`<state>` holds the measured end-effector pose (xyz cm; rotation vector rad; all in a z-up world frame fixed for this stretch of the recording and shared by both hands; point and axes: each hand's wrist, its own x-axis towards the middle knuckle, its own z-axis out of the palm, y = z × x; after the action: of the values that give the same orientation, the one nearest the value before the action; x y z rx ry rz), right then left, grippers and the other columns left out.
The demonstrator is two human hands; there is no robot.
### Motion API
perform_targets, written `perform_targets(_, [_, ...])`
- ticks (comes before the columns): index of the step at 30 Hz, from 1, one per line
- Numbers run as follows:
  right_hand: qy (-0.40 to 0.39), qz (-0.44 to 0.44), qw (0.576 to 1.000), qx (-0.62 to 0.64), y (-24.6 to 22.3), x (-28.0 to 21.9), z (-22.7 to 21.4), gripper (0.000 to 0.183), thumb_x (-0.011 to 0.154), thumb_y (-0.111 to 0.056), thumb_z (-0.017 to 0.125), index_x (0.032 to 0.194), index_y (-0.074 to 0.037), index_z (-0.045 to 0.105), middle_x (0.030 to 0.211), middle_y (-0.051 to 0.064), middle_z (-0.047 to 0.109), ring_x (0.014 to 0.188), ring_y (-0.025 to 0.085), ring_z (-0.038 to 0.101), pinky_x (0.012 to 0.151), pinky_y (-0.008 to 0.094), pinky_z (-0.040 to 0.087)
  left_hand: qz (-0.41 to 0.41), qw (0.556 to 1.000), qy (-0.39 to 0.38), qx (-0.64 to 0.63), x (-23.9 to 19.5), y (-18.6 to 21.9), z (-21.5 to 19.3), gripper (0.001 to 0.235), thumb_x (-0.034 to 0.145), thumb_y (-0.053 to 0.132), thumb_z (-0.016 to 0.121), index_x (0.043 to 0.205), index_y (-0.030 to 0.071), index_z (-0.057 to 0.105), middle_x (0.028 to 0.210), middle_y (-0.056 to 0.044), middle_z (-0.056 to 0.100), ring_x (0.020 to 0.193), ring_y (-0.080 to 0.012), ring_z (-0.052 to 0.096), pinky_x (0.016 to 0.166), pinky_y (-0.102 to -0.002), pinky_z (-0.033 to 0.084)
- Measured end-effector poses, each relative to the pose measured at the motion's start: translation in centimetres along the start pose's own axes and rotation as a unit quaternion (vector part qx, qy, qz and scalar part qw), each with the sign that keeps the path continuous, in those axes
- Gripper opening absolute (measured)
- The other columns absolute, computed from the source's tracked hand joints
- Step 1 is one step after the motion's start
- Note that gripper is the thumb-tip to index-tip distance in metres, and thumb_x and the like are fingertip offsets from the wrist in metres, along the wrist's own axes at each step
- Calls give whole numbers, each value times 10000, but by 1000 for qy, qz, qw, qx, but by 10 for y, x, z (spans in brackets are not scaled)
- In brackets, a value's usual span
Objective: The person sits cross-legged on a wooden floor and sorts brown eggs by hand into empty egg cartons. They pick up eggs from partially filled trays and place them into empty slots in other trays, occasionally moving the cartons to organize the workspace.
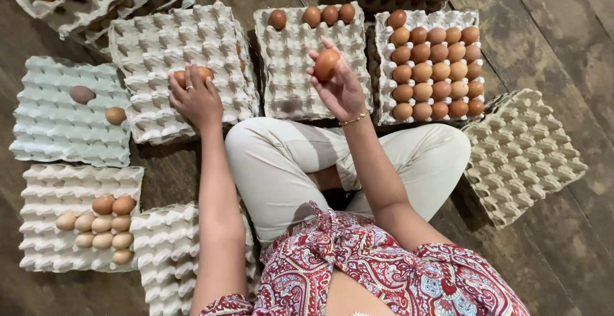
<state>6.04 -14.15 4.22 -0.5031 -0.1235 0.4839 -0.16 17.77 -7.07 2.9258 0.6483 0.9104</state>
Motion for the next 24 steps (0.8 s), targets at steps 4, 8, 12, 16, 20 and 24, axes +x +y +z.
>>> perform_targets(4, [27, -39, 996, -75, 5, 0, -11, 477, 906, 25, 614, 1291, -209, 457, 1083, 154, 592, 683, 205, 578, 535, 234, 483, 2, 1000, 4, 3, 0, 0, 1, 425, 944, 311, 625, 1326, 141, 549, 1359, -47, 578, 1313, -396, 361, 945, -609, 365])
perform_targets(8, [52, 9, 997, -57, 1, 1, -6, 240, 935, -167, 606, 1114, -226, 457, 807, 76, 538, 442, 88, 367, 340, 182, 282, -4, 1000, -8, -6, 0, 1, -2, 446, 948, 297, 631, 1350, 129, 537, 1371, -73, 574, 1317, -404, 356, 959, -618, 346])
perform_targets(12, [54, 72, 996, -22, 6, 16, -19, 173, 987, -388, 480, 1003, -218, 505, 782, 75, 552, 410, 101, 362, 342, 182, 275, -73, 993, -12, -96, 11, 8, -34, 676, 913, 231, 773, 1458, 74, 407, 1472, -183, 430, 1339, -420, 404, 1058, -596, 377])
perform_targets(16, [78, 129, 988, -15, 32, 44, -24, 306, 986, -465, 423, 956, -194, 563, 766, 99, 589, 398, 129, 354, 343, 204, 259, -179, 974, -16, -138, -9, -55, 8, 578, 1018, 364, 586, 1498, 134, 360, 1539, -121, 313, 1424, -328, 331, 1148, -536, 301])
perform_targets(20, [139, 210, 966, -54, 82, 92, -23, 291, 920, -406, 474, 1026, -162, 595, 900, 145, 645, 597, 225, 552, 493, 276, 433, -121, 986, -16, -114, -15, -76, 1, 346, 998, 246, 518, 1270, 52, 610, 1283, -165, 622, 1269, -363, 489, 1039, -580, 317])
perform_targets(24, [70, 220, 965, -127, 150, 137, 3, 291, 866, -213, 699, 1123, -111, 609, 925, 99, 551, 820, 263, 594, 804, 370, 601, -63, 993, 22, -100, -11, -77, -3, 321, 1001, 240, 492, 1158, 66, 711, 1205, -152, 688, 1202, -336, 562, 1015, -501, 390])
